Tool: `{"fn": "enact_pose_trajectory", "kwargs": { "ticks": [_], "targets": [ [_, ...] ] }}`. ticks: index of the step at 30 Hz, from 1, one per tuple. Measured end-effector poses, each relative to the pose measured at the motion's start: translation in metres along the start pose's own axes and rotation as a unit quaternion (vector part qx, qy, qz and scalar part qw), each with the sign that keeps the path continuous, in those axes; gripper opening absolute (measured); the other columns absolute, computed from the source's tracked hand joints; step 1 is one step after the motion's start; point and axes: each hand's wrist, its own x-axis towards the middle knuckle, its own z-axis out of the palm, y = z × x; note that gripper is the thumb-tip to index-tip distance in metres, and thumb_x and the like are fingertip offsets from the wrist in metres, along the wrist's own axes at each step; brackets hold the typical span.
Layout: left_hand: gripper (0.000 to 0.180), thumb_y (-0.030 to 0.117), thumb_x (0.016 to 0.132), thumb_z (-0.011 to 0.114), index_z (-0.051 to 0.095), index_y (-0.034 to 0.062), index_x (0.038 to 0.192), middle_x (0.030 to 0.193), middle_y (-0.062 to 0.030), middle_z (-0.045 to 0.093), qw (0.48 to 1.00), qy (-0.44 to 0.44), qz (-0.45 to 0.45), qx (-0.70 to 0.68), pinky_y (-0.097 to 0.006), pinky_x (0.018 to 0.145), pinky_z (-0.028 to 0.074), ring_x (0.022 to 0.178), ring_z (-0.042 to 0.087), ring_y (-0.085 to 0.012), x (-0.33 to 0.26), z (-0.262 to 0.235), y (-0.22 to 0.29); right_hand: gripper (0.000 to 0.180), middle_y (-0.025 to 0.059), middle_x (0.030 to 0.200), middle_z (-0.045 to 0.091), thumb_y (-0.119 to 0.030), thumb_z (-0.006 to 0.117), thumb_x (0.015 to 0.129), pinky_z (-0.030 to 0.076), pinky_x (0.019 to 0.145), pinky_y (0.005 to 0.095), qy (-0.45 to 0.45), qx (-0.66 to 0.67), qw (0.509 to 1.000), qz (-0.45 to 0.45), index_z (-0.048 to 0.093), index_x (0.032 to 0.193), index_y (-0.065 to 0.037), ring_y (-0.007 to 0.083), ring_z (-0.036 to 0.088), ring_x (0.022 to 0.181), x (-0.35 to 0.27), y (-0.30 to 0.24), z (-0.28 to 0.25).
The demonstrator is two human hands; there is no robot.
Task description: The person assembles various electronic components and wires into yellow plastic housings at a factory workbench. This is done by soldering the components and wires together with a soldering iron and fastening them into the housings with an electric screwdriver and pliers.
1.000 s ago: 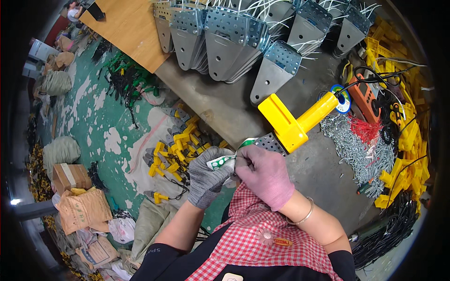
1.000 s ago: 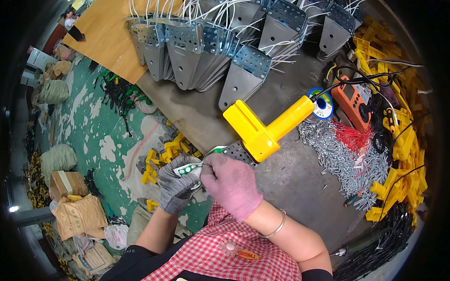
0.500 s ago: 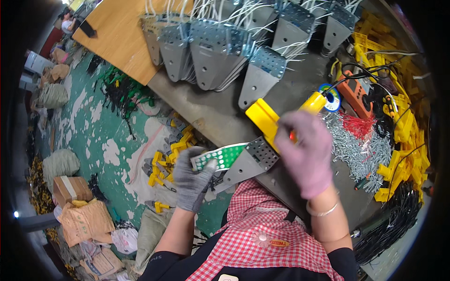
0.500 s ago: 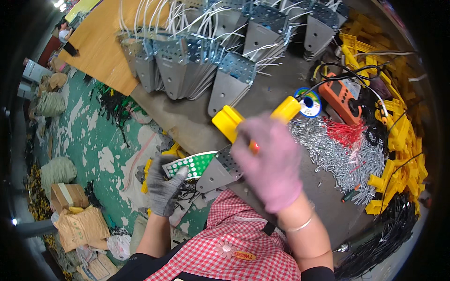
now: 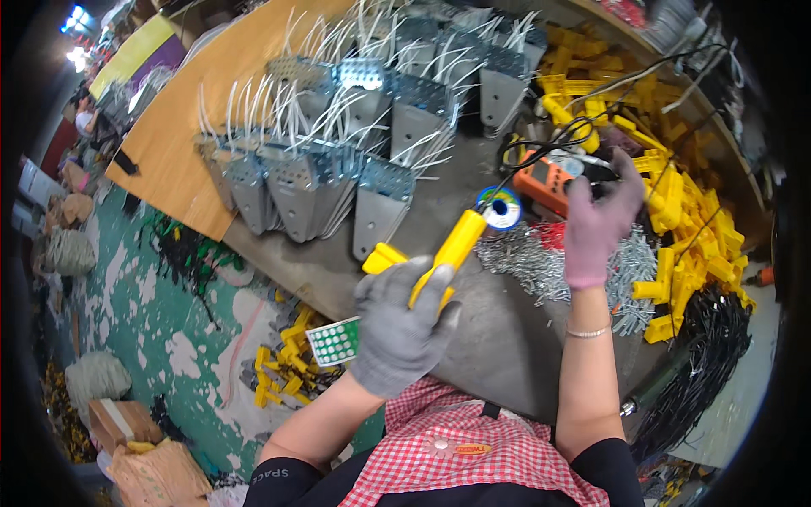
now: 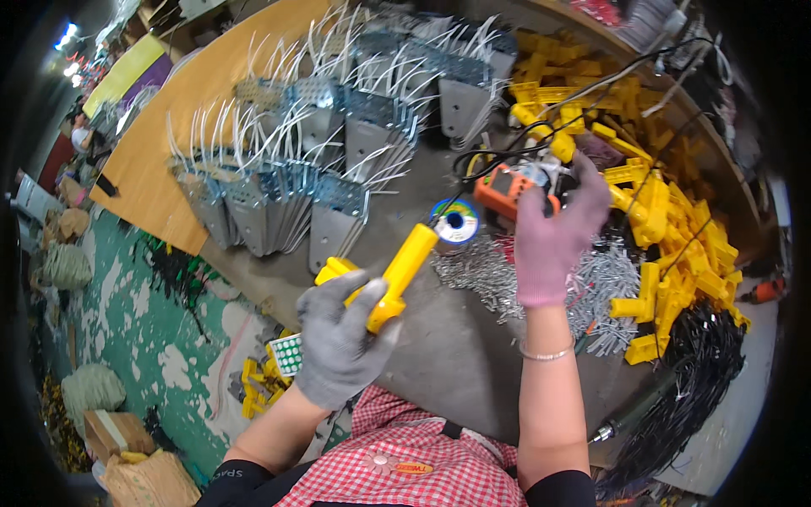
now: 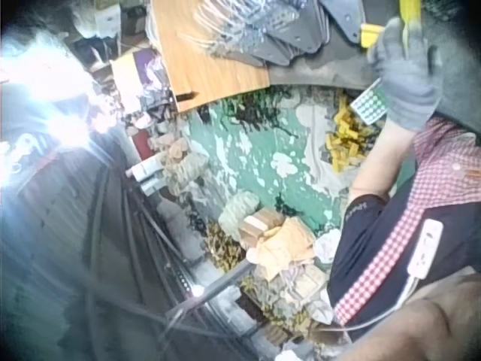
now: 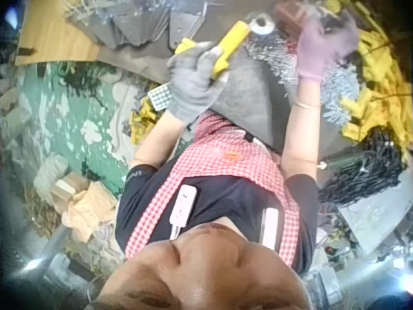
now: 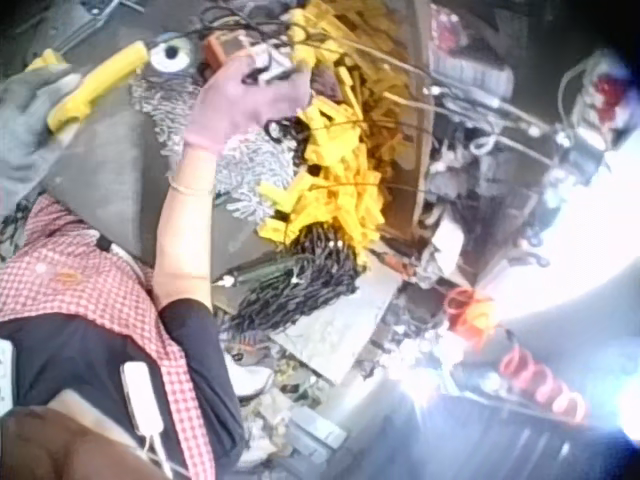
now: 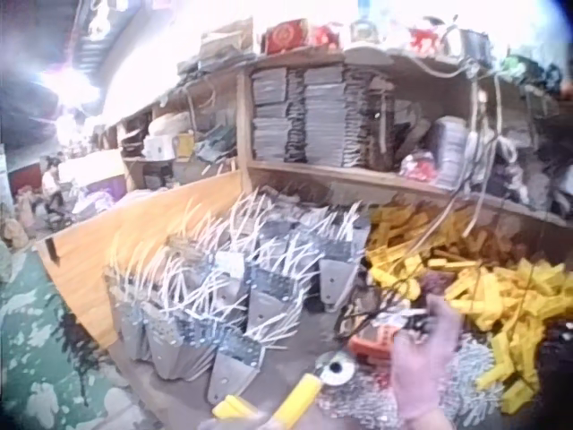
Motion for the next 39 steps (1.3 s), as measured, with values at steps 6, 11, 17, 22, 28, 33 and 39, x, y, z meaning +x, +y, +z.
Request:
{"fn": "enact_pose_trajectory", "kwargs": {
  "ticks": [6,11,17,22,28,33,39],
  "targets": [
    [0.094,0.030,0.074,0.077,0.035,0.0116,0.156,0.144,-0.0224,0.050,0.950,-0.185,-0.039,0.251,-0.054,0.087,0.044,0.095,0.065,-0.0333,0.029,0.055,0.005,0.023,0.0185,0.092,0.068,-0.010,0.060,0.093,0.052,0.074,0.0423,-0.179,-0.045,0.983,-0.005,0.067,0.115,-0.003,0.0353,0.066,0.082,0.018,0.075,0.005],
    [0.081,0.005,0.069,0.072,0.049,0.0099,0.147,0.096,-0.0110,0.070,0.985,-0.161,-0.065,-0.017,-0.042,0.077,0.051,0.083,0.067,-0.0313,0.034,-0.020,0.015,0.029,0.0128,0.109,0.072,-0.008,0.061,0.094,0.055,0.086,0.0386,-0.409,0.313,0.826,0.229,0.067,0.122,-0.009,0.0294,0.070,0.101,-0.002,0.013,-0.017],
    [0.034,0.005,0.058,0.092,0.078,0.0029,0.089,0.077,-0.0023,0.070,0.824,-0.261,-0.250,-0.437,-0.031,0.076,0.052,0.076,0.067,-0.0152,-0.040,-0.144,-0.057,0.023,0.0169,0.106,0.069,-0.012,0.068,0.083,0.055,0.088,0.0400,-0.406,0.208,0.883,-0.110,0.071,0.105,-0.006,0.0366,0.067,0.098,-0.034,-0.053,0.053],
    [0.035,-0.001,0.061,0.083,0.078,-0.0007,0.096,0.089,-0.0118,0.076,0.657,-0.345,-0.550,-0.383,-0.032,0.071,0.054,0.079,0.069,-0.0169,-0.107,-0.178,-0.118,0.015,0.0171,0.096,0.067,-0.016,0.071,0.081,0.057,0.080,0.0421,-0.351,0.088,0.922,-0.137,0.066,0.089,-0.005,0.0358,0.067,0.091,-0.042,-0.070,0.112],
    [0.012,0.011,0.082,0.069,0.077,0.0127,0.090,0.077,-0.0051,0.072,0.834,-0.298,-0.464,0.013,-0.032,0.060,0.053,0.065,0.067,-0.0171,-0.207,-0.123,-0.170,0.028,0.0204,0.096,0.065,-0.007,0.068,0.080,0.054,0.070,0.0475,-0.378,0.087,0.915,-0.113,0.057,0.107,-0.005,0.0414,0.066,0.084,-0.051,-0.099,0.011],
    [0.036,0.015,0.079,0.070,0.072,0.0178,0.115,0.110,-0.0124,0.072,0.707,-0.502,-0.375,0.328,-0.046,0.093,0.051,0.104,0.068,-0.0308,-0.304,-0.056,-0.213,0.032,0.0092,0.073,0.061,0.000,0.057,0.084,0.046,0.054,0.0304,-0.506,0.065,0.848,0.146,0.052,0.117,-0.002,0.0142,0.058,0.058,-0.071,-0.053,-0.084],
    [0.063,0.029,0.088,0.076,0.051,0.0070,0.141,0.128,-0.0104,0.065,0.556,-0.220,-0.483,-0.640,-0.040,0.101,0.049,0.117,0.061,-0.0257,-0.244,-0.013,-0.116,0.034,0.0057,0.088,0.059,0.006,0.051,0.088,0.045,0.049,0.0206,-0.378,0.134,0.783,0.476,0.047,0.121,0.002,0.0070,0.055,0.059,-0.122,-0.020,-0.187]
  ]
}}
